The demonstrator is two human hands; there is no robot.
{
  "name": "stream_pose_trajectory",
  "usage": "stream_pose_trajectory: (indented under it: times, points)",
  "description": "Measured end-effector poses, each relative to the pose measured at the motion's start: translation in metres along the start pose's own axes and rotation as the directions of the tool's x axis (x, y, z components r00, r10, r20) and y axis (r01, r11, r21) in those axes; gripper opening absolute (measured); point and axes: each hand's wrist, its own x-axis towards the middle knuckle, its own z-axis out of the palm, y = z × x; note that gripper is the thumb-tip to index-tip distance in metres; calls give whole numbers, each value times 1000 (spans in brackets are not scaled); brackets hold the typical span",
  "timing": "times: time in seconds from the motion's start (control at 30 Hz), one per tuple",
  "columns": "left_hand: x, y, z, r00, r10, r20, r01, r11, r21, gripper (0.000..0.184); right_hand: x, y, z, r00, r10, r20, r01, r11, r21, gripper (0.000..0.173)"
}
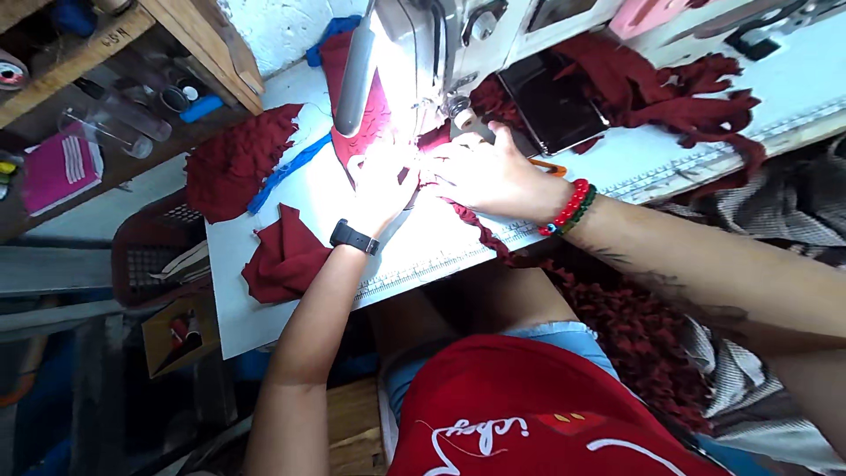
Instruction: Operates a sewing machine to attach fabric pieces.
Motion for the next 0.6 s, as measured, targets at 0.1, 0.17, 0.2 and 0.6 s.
stream_pose_trajectory:
  times: [0.1, 0.17, 0.2, 0.6]
  points:
    - [3, -1, -1, 999, -20, 25, 20, 1000, -5, 25, 3, 0, 0, 998, 44, 42, -45, 999, 20, 49]
    - [5, -2, -2, 999, -27, 31, 27, 1000, -10, 24, 4, -1, -3, 994, 68, 80, -70, 997, 15, 50]
    - [7, -2, -3, 998, -34, 46, 35, 999, -16, 24, 5, -2, -5, 994, 68, 90, -69, 998, 7, 49]
    - [27, -8, -3, 985, -153, 79, 149, 987, 55, 25, 26, 5, -11, 981, 113, 159, -123, 991, 56, 47]
